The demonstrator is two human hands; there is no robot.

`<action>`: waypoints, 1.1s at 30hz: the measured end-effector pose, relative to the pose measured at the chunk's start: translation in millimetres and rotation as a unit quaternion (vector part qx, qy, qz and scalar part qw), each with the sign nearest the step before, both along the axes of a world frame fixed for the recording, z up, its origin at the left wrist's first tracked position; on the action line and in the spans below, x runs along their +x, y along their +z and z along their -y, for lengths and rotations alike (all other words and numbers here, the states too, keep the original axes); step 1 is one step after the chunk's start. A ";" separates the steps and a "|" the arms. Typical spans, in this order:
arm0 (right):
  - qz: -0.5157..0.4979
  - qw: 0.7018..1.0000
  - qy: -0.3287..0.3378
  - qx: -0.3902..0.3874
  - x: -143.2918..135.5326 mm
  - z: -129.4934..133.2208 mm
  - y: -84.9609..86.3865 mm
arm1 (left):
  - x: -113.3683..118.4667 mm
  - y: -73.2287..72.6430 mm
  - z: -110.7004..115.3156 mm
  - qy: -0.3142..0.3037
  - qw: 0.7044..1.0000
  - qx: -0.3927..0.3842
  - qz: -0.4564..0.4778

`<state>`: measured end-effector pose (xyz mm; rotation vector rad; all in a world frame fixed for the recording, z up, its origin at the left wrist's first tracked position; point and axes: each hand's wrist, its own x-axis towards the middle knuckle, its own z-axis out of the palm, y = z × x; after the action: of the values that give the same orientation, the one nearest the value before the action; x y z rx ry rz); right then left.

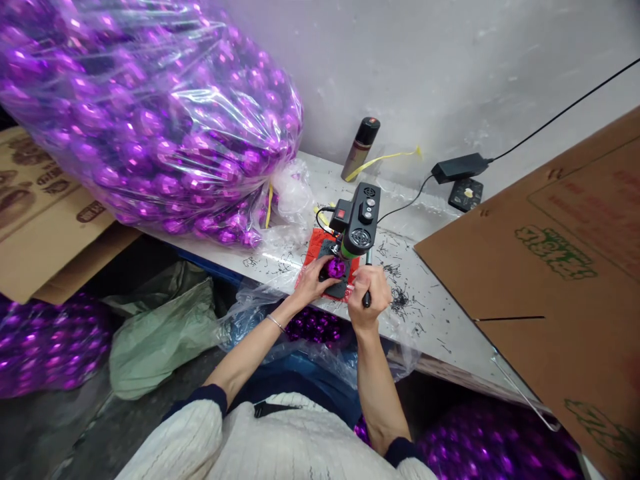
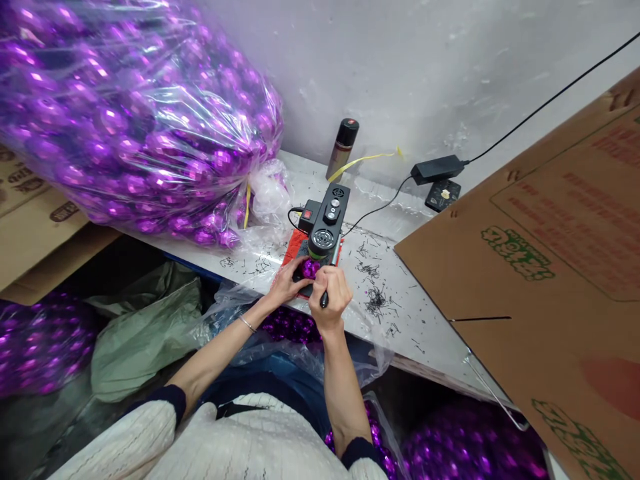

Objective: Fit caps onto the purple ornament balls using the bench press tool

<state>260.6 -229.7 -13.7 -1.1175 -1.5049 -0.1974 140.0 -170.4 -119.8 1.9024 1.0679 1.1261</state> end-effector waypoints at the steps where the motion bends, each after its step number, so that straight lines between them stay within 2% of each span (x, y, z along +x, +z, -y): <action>1: 0.000 1.000 -0.001 0.004 -0.8 0.2 -4.7 | -0.2 0.0 0.0 0.001 1.000 0.000 0.001; 8: -0.010 0.999 -0.013 0.032 -3.6 -3.2 -31.6 | -0.2 0.5 -0.1 -0.001 1.000 -0.001 0.002; 28: 0.003 0.999 -0.001 0.054 0.2 -7.7 -42.8 | 0.4 -2.3 -0.7 0.000 1.000 0.017 0.007; 33: 0.013 0.998 -0.008 0.063 1.3 -10.0 -50.9 | 0.1 -2.8 -1.2 -0.003 1.000 0.028 0.008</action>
<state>261.9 -219.7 -64.5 -1.0310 -1.4868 -0.3148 140.2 -169.2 -122.5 1.9362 1.0303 1.1772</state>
